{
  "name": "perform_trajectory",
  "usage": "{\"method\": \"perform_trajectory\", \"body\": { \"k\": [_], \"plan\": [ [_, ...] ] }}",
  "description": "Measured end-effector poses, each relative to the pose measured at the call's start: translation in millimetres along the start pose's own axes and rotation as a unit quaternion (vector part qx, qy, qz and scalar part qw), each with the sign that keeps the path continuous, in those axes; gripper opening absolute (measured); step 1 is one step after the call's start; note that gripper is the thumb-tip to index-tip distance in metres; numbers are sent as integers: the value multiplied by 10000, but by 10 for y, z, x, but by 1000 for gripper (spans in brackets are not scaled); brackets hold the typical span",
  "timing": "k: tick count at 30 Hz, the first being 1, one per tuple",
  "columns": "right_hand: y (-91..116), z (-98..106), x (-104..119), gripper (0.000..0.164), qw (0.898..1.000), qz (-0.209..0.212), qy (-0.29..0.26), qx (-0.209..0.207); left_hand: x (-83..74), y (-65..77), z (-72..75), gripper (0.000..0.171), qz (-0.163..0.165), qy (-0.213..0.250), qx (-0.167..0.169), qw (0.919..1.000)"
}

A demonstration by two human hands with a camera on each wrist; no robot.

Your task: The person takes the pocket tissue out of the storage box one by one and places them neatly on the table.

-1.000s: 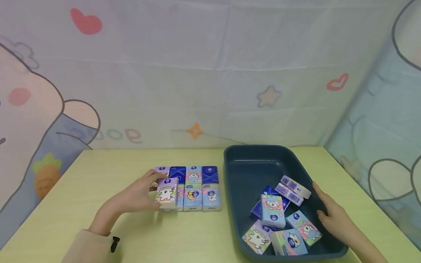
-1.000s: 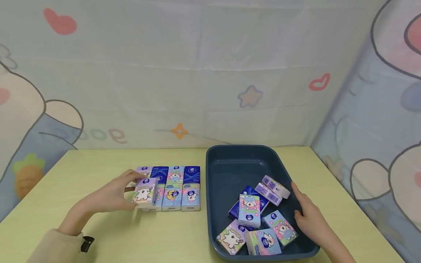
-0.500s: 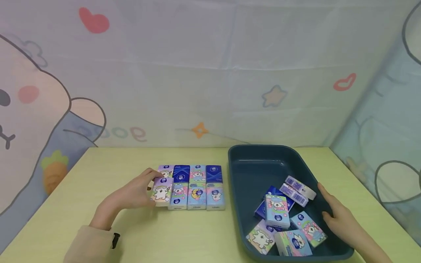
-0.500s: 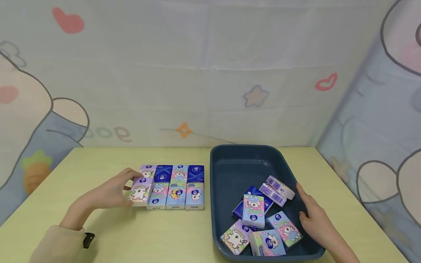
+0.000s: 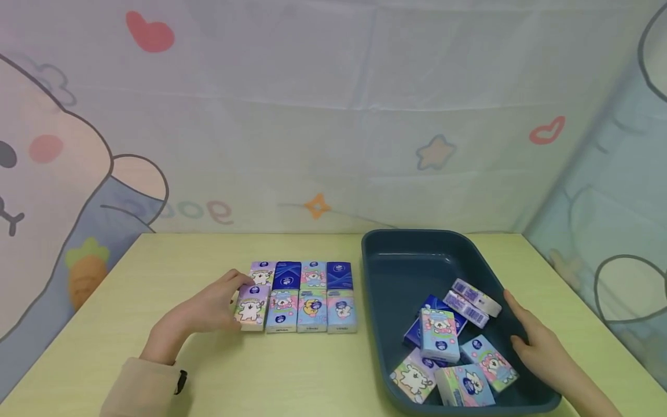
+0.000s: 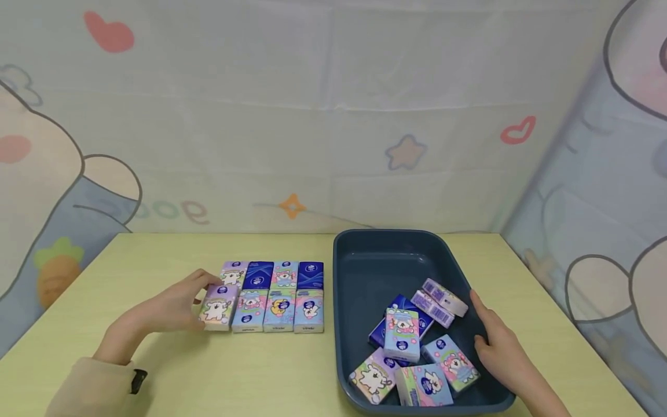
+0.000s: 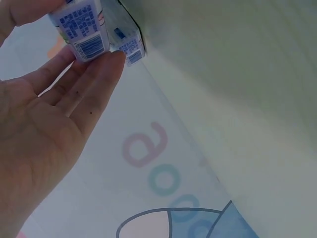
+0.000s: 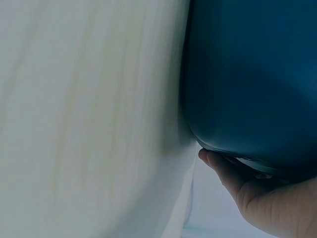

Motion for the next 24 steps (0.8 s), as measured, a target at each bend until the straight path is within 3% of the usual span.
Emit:
{"method": "perform_trajectory", "body": {
  "k": [13,24],
  "plan": [
    [5,2,11,82,10000,-59,18,-19,-6,-21,-58,76,48,-557,28,9984],
    [0,-2,-4,82,9999,-121,40,25,28,-25,-103,76,182,-335,91,9992]
  ]
}}
Point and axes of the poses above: each hand's wrist, its own y-axis away from the middle knuckle, its own z-axis out of the back of the hand, x = y × z, the point moved 9 cm from there along -y, towards the middle knuckle, and after that the axes turned 8 degrees about -z, right-handed, at the moved point
